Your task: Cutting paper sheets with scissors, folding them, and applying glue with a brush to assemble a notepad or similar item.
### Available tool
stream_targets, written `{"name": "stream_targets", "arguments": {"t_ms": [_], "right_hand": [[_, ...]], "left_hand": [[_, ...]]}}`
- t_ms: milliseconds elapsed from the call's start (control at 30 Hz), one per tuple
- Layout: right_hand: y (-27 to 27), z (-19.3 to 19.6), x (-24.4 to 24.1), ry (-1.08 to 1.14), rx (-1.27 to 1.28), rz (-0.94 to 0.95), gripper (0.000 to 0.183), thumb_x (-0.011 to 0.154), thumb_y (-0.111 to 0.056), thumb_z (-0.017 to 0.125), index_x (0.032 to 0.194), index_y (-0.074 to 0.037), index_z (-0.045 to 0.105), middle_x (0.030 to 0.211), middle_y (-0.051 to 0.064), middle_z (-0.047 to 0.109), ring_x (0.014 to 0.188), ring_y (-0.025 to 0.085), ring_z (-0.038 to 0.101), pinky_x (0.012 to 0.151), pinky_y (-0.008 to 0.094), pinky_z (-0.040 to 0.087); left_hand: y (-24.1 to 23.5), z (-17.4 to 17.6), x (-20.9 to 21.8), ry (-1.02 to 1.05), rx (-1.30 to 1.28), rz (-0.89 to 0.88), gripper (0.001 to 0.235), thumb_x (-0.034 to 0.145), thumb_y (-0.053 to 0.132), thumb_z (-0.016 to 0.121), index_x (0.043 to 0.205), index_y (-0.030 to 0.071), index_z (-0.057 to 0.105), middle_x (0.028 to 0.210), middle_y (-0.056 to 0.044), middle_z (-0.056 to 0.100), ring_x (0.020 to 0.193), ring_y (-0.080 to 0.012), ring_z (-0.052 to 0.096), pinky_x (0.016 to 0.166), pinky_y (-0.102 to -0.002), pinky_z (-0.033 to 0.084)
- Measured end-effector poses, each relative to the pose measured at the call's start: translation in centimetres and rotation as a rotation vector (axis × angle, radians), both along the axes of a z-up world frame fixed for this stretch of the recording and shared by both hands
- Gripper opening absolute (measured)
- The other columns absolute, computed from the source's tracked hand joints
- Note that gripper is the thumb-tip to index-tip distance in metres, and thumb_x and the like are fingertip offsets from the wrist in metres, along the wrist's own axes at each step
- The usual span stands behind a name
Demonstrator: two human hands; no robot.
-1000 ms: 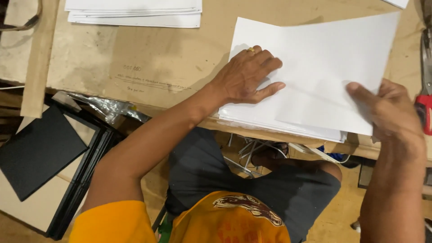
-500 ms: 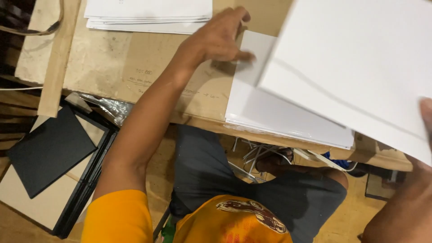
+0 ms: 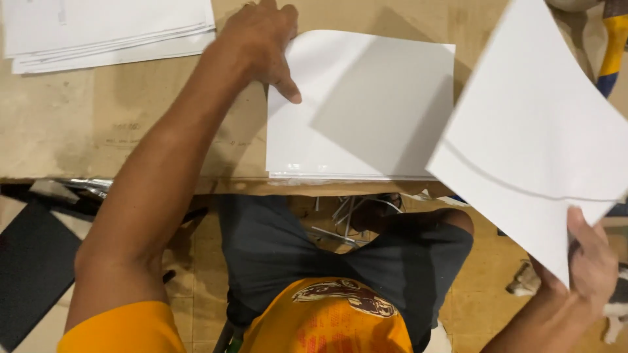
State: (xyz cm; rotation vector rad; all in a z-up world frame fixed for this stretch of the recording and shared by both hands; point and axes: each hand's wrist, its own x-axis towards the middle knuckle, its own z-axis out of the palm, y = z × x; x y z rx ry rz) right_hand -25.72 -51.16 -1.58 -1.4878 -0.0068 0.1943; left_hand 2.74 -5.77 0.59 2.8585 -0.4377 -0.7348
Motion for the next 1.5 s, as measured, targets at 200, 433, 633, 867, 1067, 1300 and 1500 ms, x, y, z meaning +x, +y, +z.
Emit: {"name": "stream_targets", "arguments": {"t_ms": [200, 433, 633, 867, 1067, 1300, 1500], "right_hand": [[-0.1, -2.5, -2.2, 0.056, 0.754, 0.146, 0.032, 0.122, -0.021, 0.043, 0.144, 0.001, 0.051, 0.109, 0.018, 0.08, 0.033, 0.015, 0.052, 0.023, 0.024, 0.048], [-1.6, -7.6, -5.7, 0.006, 0.859, -0.095, 0.032, 0.12, -0.016, 0.037, 0.135, -0.003, 0.061, 0.068, 0.004, 0.065, 0.043, 0.009, 0.053, 0.028, 0.018, 0.042], [-2.5, -10.0, -8.7, 0.065, 0.839, -0.312, 0.024, 0.114, -0.02, 0.051, 0.108, -0.006, 0.07, 0.073, 0.001, 0.066, 0.053, 0.008, 0.057, 0.038, 0.018, 0.047], [1.1, -8.7, -9.4, 0.137, 0.679, -0.571, 0.025, 0.116, -0.021, 0.046, 0.093, -0.014, 0.054, 0.057, -0.004, 0.036, 0.038, 0.005, 0.033, 0.026, 0.016, 0.031], [-0.9, -9.7, -11.7, 0.571, 0.336, -0.623, 0.043, 0.114, -0.053, 0.048, 0.119, -0.012, 0.059, 0.045, 0.001, 0.041, 0.031, 0.014, 0.037, 0.026, 0.027, 0.024], [7.4, -6.0, -5.1, 0.461, 0.255, -0.728, 0.051, 0.097, -0.044, 0.068, 0.136, -0.013, 0.057, 0.105, 0.001, 0.073, 0.062, 0.019, 0.068, 0.032, 0.024, 0.049], [13.1, 0.3, 2.3, 0.489, -0.029, -0.78, 0.058, 0.103, -0.029, 0.043, 0.158, -0.013, 0.035, 0.15, 0.008, 0.055, 0.13, 0.03, 0.055, 0.107, 0.05, 0.051]], "left_hand": [[1.9, -1.2, -5.6, -0.459, -0.687, -0.091, 0.08, 0.068, -0.006, 0.096, 0.127, -0.004, 0.043, 0.095, -0.023, 0.072, 0.077, -0.0342, 0.074, 0.059, -0.034, 0.067], [0.9, -2.0, -5.2, -0.745, -0.993, 0.061, 0.026, 0.107, 0.015, 0.068, 0.083, 0.015, 0.057, 0.075, -0.001, 0.058, 0.066, -0.013, 0.06, 0.076, -0.035, 0.066], [-3.1, -1.2, -2.8, -0.765, -1.053, -0.075, 0.023, 0.111, 0.018, 0.066, 0.093, 0.02, 0.051, 0.084, 0.001, 0.06, 0.073, -0.0116, 0.063, 0.08, -0.032, 0.069], [-6.0, -2.2, 0.5, -0.771, -1.096, -0.164, 0.023, 0.116, 0.021, 0.063, 0.105, 0.026, 0.044, 0.094, 0.003, 0.063, 0.081, -0.0099, 0.067, 0.084, -0.029, 0.071], [-8.3, -5.0, 5.1, -0.782, -1.138, -0.251, 0.025, 0.12, 0.024, 0.06, 0.115, 0.032, 0.038, 0.103, 0.004, 0.065, 0.088, -0.0085, 0.071, 0.088, -0.026, 0.074], [-5.9, -13.6, 5.5, -0.817, -1.137, -0.317, 0.029, 0.125, 0.028, 0.057, 0.127, 0.038, 0.031, 0.113, 0.006, 0.067, 0.096, -0.007, 0.075, 0.093, -0.022, 0.076], [-6.9, 0.3, -3.5, -0.829, -1.121, -0.373, 0.033, 0.13, 0.031, 0.055, 0.137, 0.044, 0.025, 0.122, 0.008, 0.07, 0.103, -0.0057, 0.079, 0.096, -0.02, 0.079]]}}
